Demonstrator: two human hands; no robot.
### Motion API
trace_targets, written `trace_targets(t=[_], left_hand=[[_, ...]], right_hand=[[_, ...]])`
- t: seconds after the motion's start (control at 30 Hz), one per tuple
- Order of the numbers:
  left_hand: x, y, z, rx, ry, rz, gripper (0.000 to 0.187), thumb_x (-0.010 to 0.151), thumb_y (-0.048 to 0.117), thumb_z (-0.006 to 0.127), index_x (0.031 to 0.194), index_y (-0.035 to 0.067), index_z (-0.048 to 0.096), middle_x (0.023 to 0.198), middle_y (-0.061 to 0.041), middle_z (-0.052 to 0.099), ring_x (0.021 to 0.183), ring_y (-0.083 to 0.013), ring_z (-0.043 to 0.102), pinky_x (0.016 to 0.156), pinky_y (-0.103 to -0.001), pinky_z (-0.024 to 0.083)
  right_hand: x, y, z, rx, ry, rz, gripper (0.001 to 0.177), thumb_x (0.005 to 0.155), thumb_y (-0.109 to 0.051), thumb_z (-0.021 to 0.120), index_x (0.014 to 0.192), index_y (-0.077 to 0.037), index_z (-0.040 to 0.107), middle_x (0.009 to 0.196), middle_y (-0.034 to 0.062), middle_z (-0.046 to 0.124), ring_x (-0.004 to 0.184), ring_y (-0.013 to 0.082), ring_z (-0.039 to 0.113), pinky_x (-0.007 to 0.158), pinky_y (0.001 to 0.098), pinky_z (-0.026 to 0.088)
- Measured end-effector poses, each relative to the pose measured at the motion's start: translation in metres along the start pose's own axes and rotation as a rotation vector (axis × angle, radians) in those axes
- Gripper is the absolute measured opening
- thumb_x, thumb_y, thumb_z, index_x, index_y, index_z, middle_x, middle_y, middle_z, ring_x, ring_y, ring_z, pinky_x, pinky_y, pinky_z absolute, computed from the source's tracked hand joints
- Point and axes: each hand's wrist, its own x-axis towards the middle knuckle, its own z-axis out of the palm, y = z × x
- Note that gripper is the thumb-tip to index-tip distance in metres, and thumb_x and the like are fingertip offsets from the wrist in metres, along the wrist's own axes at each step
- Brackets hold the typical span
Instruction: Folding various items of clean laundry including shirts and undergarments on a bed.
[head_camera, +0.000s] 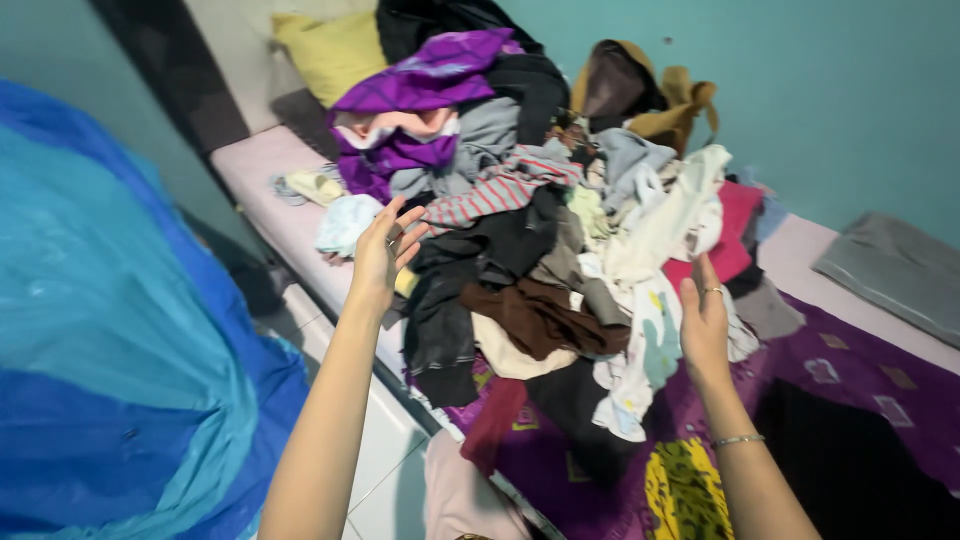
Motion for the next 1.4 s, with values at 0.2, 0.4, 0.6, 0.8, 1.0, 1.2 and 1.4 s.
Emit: trace_targets(t=[0.2,0.4,0.6,0.8,1.0,1.2,1.4], left_hand=[[-0.003,0.009,-0.001,0.008,0.031,0.001,0.051,0.089,0.036,0.042,0.135,0.014,0.043,0.121,-0.004,0.061,0.103,-0.0127,0.060,0.085,-0.026,0.041],[0.012,-0.043,0.058,-0.065,-0.100,-0.040,0.051,0.088,0.037,0.045,0.134,0.014,0.044,0.119,-0.004,0.062,0.103,-0.0135,0.060,0.084,-0.027,0.043],[-0.020,-0.124,0.198,-0.083,-0.371,-0.184,0.049,0.090,0.037,0.044,0.132,0.013,0.047,0.117,-0.005,0.064,0.099,-0.0127,0.062,0.080,-0.024,0.044],[-0.107,-0.248,0.343,-0.049,-0.673,-0.469,0.053,0.086,0.035,0.051,0.133,0.011,0.047,0.116,-0.009,0.063,0.099,-0.0159,0.061,0.078,-0.027,0.044],[-0.223,-0.376,0.403,0.340,-0.788,-0.394,0.082,0.073,0.042,0.069,0.136,0.004,0.033,0.137,-0.013,0.041,0.123,-0.0237,0.044,0.099,-0.035,0.036],[-0.220,-0.395,0.412,0.854,-0.509,-0.092,0.100,0.062,0.047,0.078,0.138,0.003,0.030,0.142,-0.020,0.030,0.130,-0.0343,0.030,0.104,-0.041,0.029],[-0.220,-0.404,0.379,0.592,-0.590,-0.423,0.108,0.068,0.048,0.075,0.143,0.003,0.012,0.147,-0.020,0.020,0.137,-0.0298,0.021,0.109,-0.038,0.022]], right_hand=[[-0.004,-0.001,-0.008,-0.024,0.012,-0.024,0.050,0.097,-0.024,0.040,0.140,0.001,0.031,0.141,0.0178,0.040,0.130,0.0242,0.040,0.106,0.0330,0.030],[-0.015,0.006,-0.072,-0.058,0.125,0.011,0.050,0.098,-0.025,0.039,0.140,0.001,0.029,0.141,0.0179,0.039,0.131,0.0239,0.039,0.107,0.0327,0.031],[-0.058,0.023,-0.164,-0.066,0.286,0.110,0.051,0.097,-0.024,0.040,0.141,-0.001,0.029,0.142,0.0171,0.040,0.130,0.0236,0.040,0.107,0.0328,0.029],[-0.147,0.076,-0.290,-0.385,0.402,0.426,0.057,0.088,-0.031,0.053,0.136,-0.003,0.041,0.133,0.0179,0.048,0.121,0.0275,0.049,0.100,0.0357,0.038],[-0.278,0.204,-0.390,-0.767,0.264,0.689,0.077,0.073,-0.046,0.069,0.130,0.001,0.046,0.130,0.0236,0.050,0.121,0.0341,0.049,0.101,0.0388,0.038],[-0.289,0.159,-0.368,-0.331,0.399,0.784,0.069,0.081,-0.046,0.064,0.128,0.002,0.046,0.130,0.0188,0.047,0.120,0.0282,0.046,0.097,0.0380,0.037],[-0.256,0.141,-0.340,0.712,0.546,1.129,0.061,0.075,-0.057,0.061,0.113,-0.009,0.062,0.105,0.0080,0.065,0.093,0.0191,0.057,0.073,0.0310,0.043]])
